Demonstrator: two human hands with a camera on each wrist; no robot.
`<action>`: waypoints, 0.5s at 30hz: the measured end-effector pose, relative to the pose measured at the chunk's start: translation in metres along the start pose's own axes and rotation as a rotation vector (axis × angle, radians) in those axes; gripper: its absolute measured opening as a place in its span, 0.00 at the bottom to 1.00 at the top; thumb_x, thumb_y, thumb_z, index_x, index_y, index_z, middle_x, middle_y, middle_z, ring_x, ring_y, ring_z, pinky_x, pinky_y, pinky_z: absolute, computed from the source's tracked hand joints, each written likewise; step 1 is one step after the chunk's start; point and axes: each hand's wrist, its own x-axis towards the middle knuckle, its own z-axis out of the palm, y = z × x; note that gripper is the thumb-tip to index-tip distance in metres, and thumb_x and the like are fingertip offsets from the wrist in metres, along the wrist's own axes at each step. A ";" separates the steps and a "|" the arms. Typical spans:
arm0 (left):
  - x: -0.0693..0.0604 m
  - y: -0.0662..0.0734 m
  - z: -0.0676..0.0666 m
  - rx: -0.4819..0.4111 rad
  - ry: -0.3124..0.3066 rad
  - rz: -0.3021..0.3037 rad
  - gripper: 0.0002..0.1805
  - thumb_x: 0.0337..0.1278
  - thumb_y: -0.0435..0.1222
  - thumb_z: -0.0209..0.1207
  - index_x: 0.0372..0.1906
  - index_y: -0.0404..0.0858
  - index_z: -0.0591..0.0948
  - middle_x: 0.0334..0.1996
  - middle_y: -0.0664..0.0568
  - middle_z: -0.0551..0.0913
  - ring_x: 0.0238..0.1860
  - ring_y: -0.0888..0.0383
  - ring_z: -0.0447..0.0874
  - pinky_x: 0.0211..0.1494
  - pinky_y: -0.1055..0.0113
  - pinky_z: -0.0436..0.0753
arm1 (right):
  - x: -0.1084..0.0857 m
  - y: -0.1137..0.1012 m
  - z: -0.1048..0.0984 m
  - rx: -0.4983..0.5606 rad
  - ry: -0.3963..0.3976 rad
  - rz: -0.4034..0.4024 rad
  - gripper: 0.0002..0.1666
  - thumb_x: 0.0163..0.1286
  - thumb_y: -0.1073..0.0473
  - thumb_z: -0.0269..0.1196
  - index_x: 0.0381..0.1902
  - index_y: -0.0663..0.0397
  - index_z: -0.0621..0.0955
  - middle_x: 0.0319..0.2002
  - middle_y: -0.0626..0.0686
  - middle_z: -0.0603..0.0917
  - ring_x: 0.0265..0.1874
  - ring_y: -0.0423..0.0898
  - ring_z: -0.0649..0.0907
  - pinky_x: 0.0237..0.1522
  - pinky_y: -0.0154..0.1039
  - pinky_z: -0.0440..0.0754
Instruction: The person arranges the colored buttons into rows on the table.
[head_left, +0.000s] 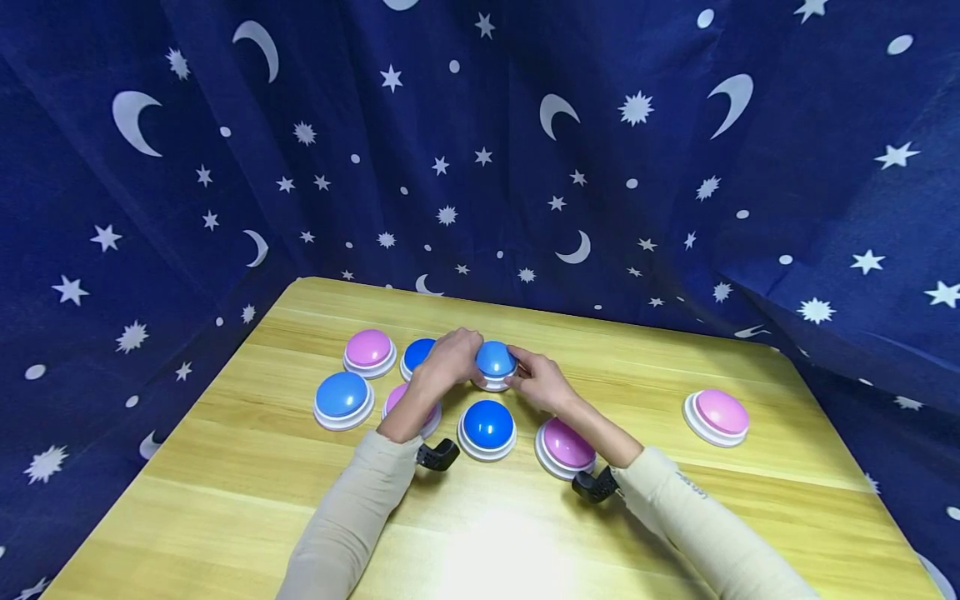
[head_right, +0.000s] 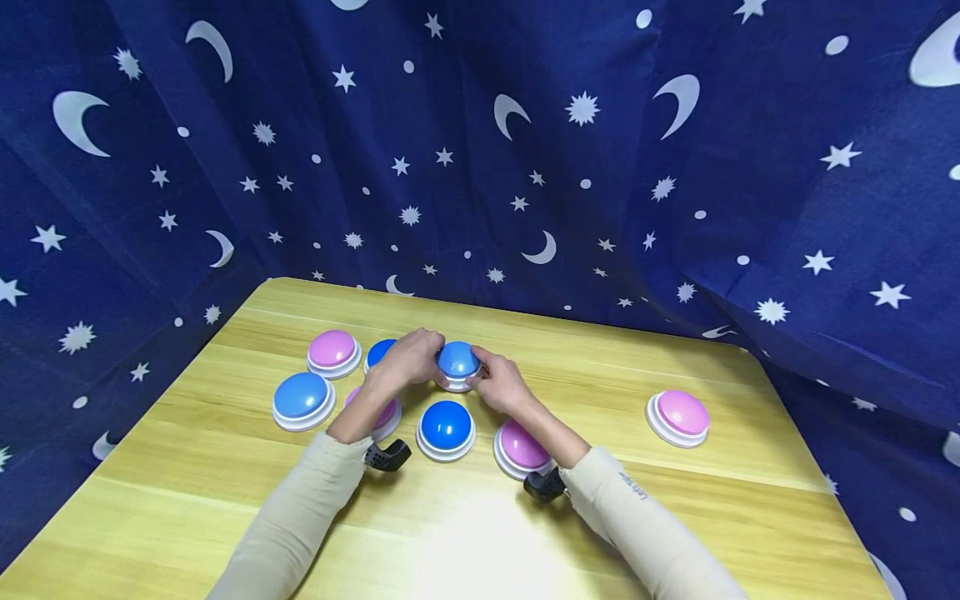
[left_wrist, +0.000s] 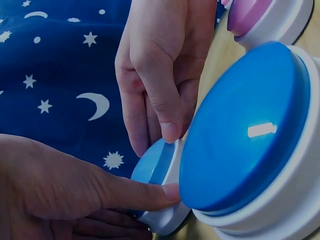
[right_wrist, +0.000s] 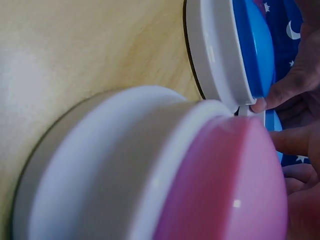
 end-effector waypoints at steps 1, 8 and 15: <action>0.000 0.000 0.001 -0.001 0.001 -0.001 0.21 0.34 0.38 0.81 0.34 0.36 0.82 0.28 0.53 0.79 0.30 0.56 0.75 0.35 0.63 0.78 | 0.000 0.000 0.000 -0.006 0.003 -0.001 0.34 0.66 0.68 0.63 0.69 0.71 0.67 0.63 0.69 0.74 0.63 0.62 0.73 0.66 0.51 0.69; -0.001 0.000 0.005 0.009 0.009 -0.004 0.21 0.34 0.37 0.81 0.35 0.36 0.82 0.30 0.52 0.81 0.31 0.56 0.76 0.38 0.61 0.79 | -0.002 -0.002 0.002 -0.015 0.013 0.014 0.35 0.67 0.67 0.63 0.69 0.70 0.67 0.62 0.68 0.75 0.63 0.61 0.74 0.66 0.53 0.68; -0.005 0.001 0.006 0.038 0.026 -0.006 0.21 0.36 0.36 0.80 0.38 0.37 0.84 0.34 0.50 0.84 0.33 0.54 0.79 0.40 0.58 0.81 | -0.002 -0.002 0.004 -0.008 -0.008 0.021 0.36 0.69 0.61 0.64 0.71 0.68 0.66 0.63 0.68 0.74 0.63 0.61 0.73 0.66 0.52 0.68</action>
